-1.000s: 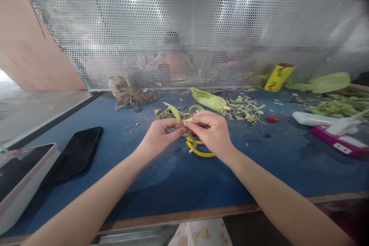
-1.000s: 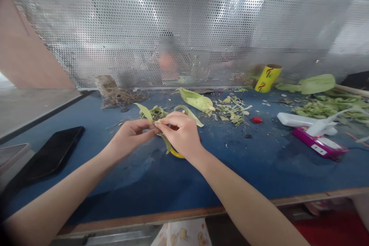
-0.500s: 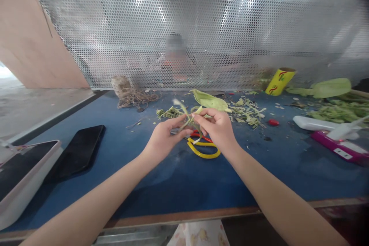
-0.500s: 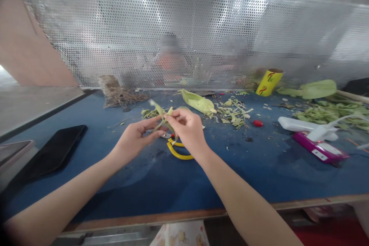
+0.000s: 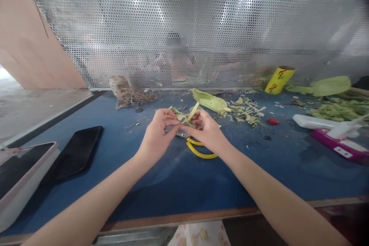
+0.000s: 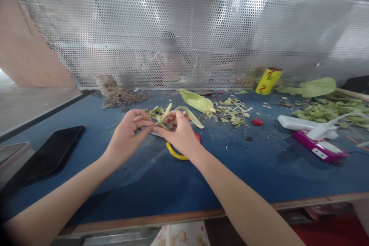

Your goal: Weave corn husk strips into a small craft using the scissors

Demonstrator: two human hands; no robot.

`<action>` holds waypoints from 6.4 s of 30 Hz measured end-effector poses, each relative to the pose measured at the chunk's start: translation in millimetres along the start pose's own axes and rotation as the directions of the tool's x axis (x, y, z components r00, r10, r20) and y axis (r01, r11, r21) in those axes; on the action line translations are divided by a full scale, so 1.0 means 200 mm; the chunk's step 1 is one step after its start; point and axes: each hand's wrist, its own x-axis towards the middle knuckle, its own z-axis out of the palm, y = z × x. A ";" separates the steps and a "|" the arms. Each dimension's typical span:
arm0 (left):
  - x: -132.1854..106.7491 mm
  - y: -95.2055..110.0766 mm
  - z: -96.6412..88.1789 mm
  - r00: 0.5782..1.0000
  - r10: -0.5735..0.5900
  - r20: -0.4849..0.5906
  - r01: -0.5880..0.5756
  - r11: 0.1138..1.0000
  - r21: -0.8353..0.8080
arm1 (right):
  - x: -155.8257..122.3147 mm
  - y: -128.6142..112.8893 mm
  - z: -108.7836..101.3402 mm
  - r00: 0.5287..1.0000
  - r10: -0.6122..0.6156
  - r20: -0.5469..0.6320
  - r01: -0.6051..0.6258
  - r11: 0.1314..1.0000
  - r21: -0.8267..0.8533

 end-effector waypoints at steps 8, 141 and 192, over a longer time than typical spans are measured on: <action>-0.02 0.02 -0.01 0.996 0.084 0.036 -0.088 0.985 0.147 | 0.00 -0.01 -0.01 0.974 -0.227 0.006 0.227 0.972 -0.061; -0.01 0.01 -0.03 0.888 0.072 0.455 -0.011 0.991 -0.135 | 0.01 0.00 -0.04 0.991 0.028 0.128 -0.058 0.969 0.242; 0.02 -0.03 -0.04 0.970 -0.144 0.198 0.199 0.933 -0.298 | -0.01 -0.03 -0.11 0.595 -0.740 0.312 0.756 0.385 -0.529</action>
